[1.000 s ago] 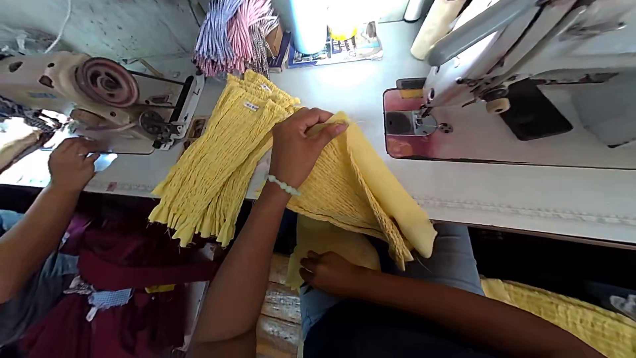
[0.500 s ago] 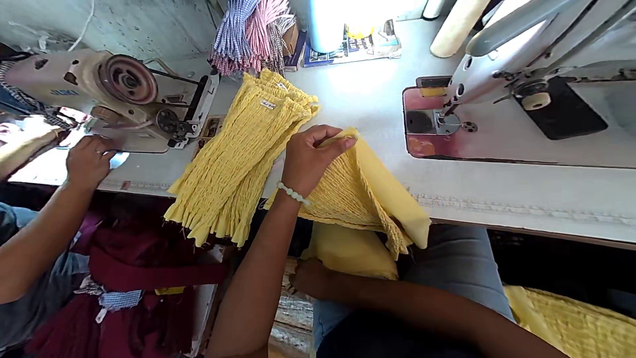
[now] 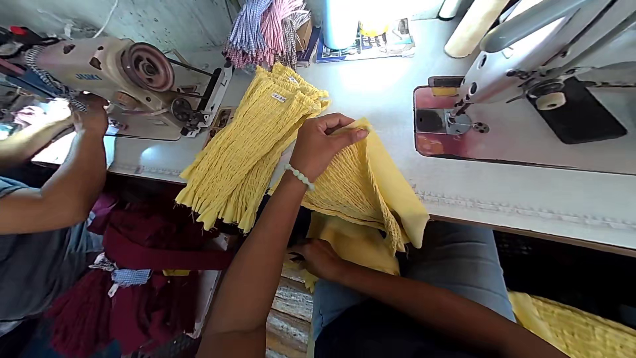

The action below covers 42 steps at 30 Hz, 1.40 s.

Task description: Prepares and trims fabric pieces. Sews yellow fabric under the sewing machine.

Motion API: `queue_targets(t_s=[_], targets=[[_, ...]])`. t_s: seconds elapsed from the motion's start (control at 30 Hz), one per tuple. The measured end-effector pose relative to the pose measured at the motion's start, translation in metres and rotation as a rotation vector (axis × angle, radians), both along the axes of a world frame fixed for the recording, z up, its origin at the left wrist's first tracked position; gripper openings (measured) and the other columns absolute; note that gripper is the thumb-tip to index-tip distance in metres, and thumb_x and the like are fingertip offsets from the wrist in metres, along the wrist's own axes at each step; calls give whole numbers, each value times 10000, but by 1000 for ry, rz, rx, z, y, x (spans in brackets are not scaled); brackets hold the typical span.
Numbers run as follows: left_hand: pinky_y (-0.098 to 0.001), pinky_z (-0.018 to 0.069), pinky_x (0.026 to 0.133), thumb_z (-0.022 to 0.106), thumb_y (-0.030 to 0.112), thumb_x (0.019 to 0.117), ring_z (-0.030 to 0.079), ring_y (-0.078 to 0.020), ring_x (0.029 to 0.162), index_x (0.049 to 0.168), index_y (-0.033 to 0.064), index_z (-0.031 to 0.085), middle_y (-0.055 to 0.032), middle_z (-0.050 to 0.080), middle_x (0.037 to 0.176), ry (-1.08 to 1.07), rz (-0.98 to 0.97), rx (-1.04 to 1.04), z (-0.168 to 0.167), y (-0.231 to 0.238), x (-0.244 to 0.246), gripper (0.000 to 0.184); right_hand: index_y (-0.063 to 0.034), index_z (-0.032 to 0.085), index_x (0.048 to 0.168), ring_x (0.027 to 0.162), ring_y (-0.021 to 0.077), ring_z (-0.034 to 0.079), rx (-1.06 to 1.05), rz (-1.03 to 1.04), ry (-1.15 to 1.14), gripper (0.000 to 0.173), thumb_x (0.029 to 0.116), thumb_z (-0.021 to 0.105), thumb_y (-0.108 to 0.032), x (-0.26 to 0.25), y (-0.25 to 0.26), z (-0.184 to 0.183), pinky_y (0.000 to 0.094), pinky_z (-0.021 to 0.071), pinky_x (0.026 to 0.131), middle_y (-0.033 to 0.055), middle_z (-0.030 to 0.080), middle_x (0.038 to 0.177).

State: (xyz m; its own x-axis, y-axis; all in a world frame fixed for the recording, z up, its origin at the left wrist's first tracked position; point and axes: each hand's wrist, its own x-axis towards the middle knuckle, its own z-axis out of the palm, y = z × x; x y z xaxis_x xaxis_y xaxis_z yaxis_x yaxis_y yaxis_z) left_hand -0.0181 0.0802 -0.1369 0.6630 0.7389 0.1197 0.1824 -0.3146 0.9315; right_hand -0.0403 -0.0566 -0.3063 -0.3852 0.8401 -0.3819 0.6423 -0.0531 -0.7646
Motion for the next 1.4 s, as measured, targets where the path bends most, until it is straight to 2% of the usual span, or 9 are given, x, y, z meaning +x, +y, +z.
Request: queue_targets(t_s=[0.17, 0.37, 0.47, 0.6, 0.73, 0.9, 1.17, 1.3, 1.4], targets=[[-207, 529, 747, 788, 107, 881, 636, -18, 793, 988, 42, 746, 0, 713, 889, 15, -12, 12, 1, -1, -1, 132, 32, 713, 1171, 1133, 386, 640, 33, -58, 174, 275, 984, 679, -167, 17, -1, 8, 553, 482, 996, 238, 676, 1182], [-244, 542, 748, 761, 156, 916, 650, -34, 795, 1027, 62, 741, 0, 718, 894, 84, -55, 34, 4, -4, 2, 147, 58, 729, 1084, 966, 313, 692, 254, -173, 367, 177, 978, 621, -34, 58, -41, 46, 444, 551, 893, 217, 705, 1056], [-237, 505, 525, 780, 132, 892, 616, -87, 613, 993, 71, 741, -42, 708, 800, 84, -87, -8, 10, -21, 1, 124, 44, 698, 987, 815, 150, 657, 488, -232, 522, 103, 938, 681, -44, 86, -68, 81, 238, 548, 742, 158, 681, 924], [-220, 540, 621, 788, 103, 878, 632, -38, 661, 973, 64, 747, 5, 704, 780, 77, -144, -140, 16, -48, 17, 111, -7, 655, 1028, 762, -47, 603, 741, -469, 648, 125, 993, 656, -126, 128, -87, 122, 79, 495, 682, 27, 677, 890], [-206, 575, 701, 790, 127, 878, 680, -18, 729, 978, 59, 757, 21, 734, 813, 95, -184, -273, 25, -71, 35, 125, -50, 683, 1019, 641, -90, 564, 807, -869, 629, 79, 975, 662, -113, 157, -85, 131, 77, 482, 561, -80, 666, 833], [-176, 580, 719, 740, 56, 908, 695, 1, 748, 975, 44, 754, 30, 745, 822, 70, -172, -313, 25, -79, 54, 70, -74, 637, 948, 580, -70, 552, 790, -1107, 623, 77, 966, 674, -138, 171, -76, 129, 88, 468, 503, -93, 619, 754], [-177, 579, 704, 643, 65, 978, 689, -1, 737, 995, 44, 746, 38, 734, 817, 59, -202, -333, 18, -75, 63, 107, -103, 609, 870, 515, -69, 511, 723, -1244, 634, 127, 970, 668, -157, 183, -65, 128, 90, 436, 467, -108, 570, 667], [-166, 554, 692, 560, 169, 1041, 656, 30, 730, 972, 80, 744, 92, 693, 784, 38, -242, -230, 12, -71, 62, 215, -106, 608, 851, 517, -64, 521, 698, -1271, 615, 149, 965, 677, -173, 187, -61, 127, 96, 440, 466, -105, 572, 661], [-178, 590, 736, 716, 183, 935, 696, 8, 788, 1060, 46, 743, 60, 739, 871, 49, -258, -200, 11, -72, 60, 188, -101, 611, 851, 513, -70, 510, 695, -1274, 617, 157, 970, 678, -178, 189, -60, 127, 91, 431, 463, -106, 570, 657]])
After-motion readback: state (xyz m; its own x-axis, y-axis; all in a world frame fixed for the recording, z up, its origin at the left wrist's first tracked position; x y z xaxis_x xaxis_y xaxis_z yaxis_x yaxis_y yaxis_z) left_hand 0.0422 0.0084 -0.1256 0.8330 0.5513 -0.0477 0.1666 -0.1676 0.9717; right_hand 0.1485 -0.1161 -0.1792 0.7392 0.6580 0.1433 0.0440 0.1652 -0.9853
